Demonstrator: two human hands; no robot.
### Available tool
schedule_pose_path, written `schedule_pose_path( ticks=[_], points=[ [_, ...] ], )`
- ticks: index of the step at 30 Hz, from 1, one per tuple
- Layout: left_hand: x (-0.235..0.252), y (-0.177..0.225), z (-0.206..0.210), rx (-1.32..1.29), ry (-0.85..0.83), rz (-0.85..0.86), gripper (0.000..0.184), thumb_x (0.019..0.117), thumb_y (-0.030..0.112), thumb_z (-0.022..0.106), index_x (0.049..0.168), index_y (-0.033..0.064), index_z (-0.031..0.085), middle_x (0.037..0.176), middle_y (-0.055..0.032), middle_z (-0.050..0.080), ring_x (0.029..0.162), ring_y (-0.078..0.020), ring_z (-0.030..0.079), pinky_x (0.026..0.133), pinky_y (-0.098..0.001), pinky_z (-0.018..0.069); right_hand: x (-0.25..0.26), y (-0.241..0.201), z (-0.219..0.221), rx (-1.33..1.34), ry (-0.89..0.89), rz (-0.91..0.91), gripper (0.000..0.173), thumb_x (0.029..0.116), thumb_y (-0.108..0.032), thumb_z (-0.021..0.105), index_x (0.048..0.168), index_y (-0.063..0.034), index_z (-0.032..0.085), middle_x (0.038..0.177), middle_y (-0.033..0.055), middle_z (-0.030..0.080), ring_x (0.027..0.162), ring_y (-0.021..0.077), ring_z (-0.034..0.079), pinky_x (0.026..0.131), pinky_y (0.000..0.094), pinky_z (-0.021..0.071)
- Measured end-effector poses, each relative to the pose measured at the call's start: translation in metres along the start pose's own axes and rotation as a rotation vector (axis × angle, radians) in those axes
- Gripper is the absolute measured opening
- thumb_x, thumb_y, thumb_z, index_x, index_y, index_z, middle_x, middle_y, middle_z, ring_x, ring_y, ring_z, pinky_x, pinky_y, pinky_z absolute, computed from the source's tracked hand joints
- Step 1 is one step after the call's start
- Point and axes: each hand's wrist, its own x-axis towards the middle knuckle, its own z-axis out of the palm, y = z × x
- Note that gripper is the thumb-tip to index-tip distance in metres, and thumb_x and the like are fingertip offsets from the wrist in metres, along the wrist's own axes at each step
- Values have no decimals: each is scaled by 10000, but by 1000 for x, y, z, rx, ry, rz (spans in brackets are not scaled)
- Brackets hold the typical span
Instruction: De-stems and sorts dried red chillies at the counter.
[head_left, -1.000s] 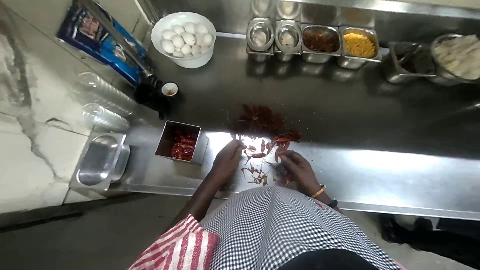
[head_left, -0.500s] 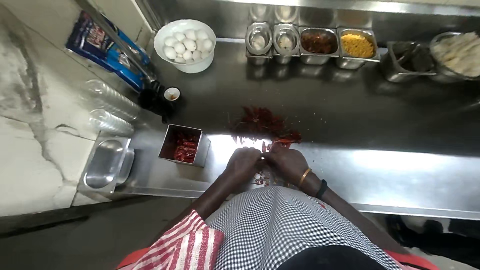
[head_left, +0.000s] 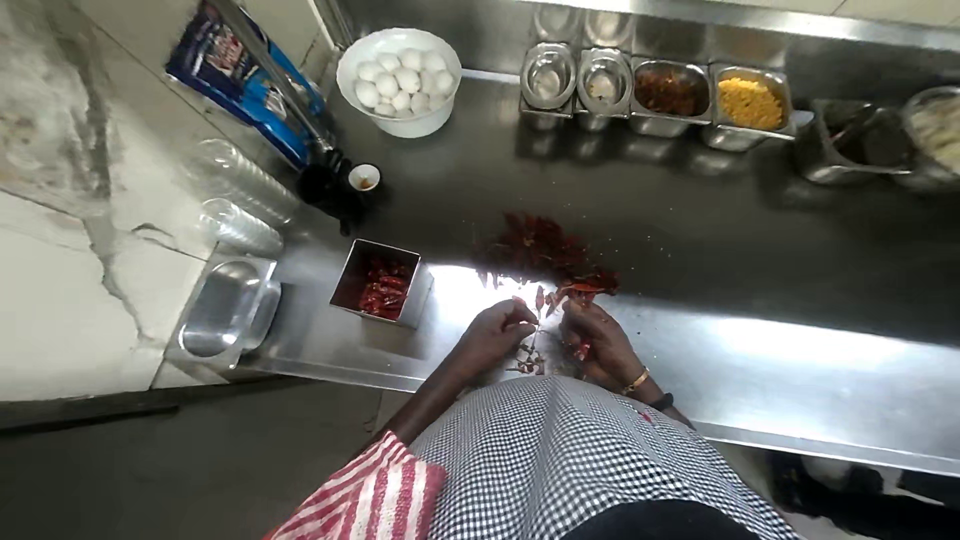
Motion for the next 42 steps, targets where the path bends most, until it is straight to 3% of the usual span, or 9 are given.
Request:
schedule_pose_path(
  ticks=[8, 10, 13, 21, 25, 29, 35, 37, 42],
  points=[
    [27, 59, 11, 732, 188, 376, 226, 1019, 155, 556, 1072, 2, 714, 1029, -180, 709, 973, -308, 693, 886, -463, 553, -21, -13, -24, 211, -26, 19, 217, 1052, -215, 460, 1184, -163, 624, 766, -21, 606, 506, 11, 495, 441, 144, 431],
    [23, 157, 13, 952, -243, -136, 358, 1085, 178, 503, 1407, 42, 582, 1430, -163, 587, 1373, -295, 524, 1159, -449, 373, -24, -10, -26, 113, 10, 18, 205, 1071, -269, 481, 1188, -174, 620, 728, -41, 581, 503, 10, 483, 447, 149, 431],
    [79, 46, 40, 1047, 2, 374, 320, 1019, 322, 585, 1190, 75, 694, 1154, -193, 676, 1097, -394, 639, 960, -562, 493, -31, -9, -26, -10, 77, 5, 121, 1030, -258, 580, 1080, -160, 631, 715, -28, 554, 501, 25, 470, 444, 166, 425],
    [71, 50, 40, 1097, -141, 254, 280, 1055, 246, 535, 1164, 29, 675, 1159, -191, 670, 1134, -377, 630, 990, -537, 484, -47, -13, -33, -772, 313, -327, 213, 974, -190, 691, 1161, -92, 721, 945, 32, 695, 742, 97, 641, 669, 283, 563],
    [40, 46, 47, 1095, -223, 287, 223, 996, 231, 616, 1152, 85, 679, 1184, -130, 672, 1129, -312, 633, 997, -487, 492, -44, -33, -20, -1591, 136, -450, 287, 953, -256, 677, 1234, -236, 733, 1041, 69, 694, 844, 233, 698, 680, 453, 587],
    [22, 31, 42, 1035, -253, 293, 269, 1043, 317, 547, 1143, 114, 692, 1119, -80, 683, 1106, -265, 636, 1004, -462, 486, -35, -28, -9, -1714, 11, -405, 158, 942, -252, 693, 1073, -188, 754, 1068, 69, 703, 915, 258, 705, 706, 460, 591],
    [13, 19, 12, 208, -333, 92, 237, 1076, 199, 527, 1114, 20, 679, 1051, -91, 676, 962, -163, 654, 888, -368, 548, -35, -4, -13, -1351, 75, -584, 121, 936, -226, 709, 1022, -162, 765, 998, 46, 704, 834, 191, 696, 704, 442, 596],
    [10, 6, 9, -149, -294, -16, 205, 1061, 200, 536, 1102, 35, 650, 930, -72, 666, 782, -142, 650, 714, -332, 579, -32, 2, -13, -1053, 122, -449, 140, 949, -215, 708, 1042, -121, 755, 983, 29, 689, 830, 137, 664, 748, 379, 580],
    [4, 11, 0, -16, -93, -32, 239, 1075, 187, 524, 1234, 53, 642, 1085, -79, 677, 913, -149, 673, 810, -351, 587, -49, -7, 0, -99, 179, 70, 183, 1029, -336, 592, 1141, -199, 639, 780, -57, 608, 571, 7, 524, 494, 161, 450]
  ],
)
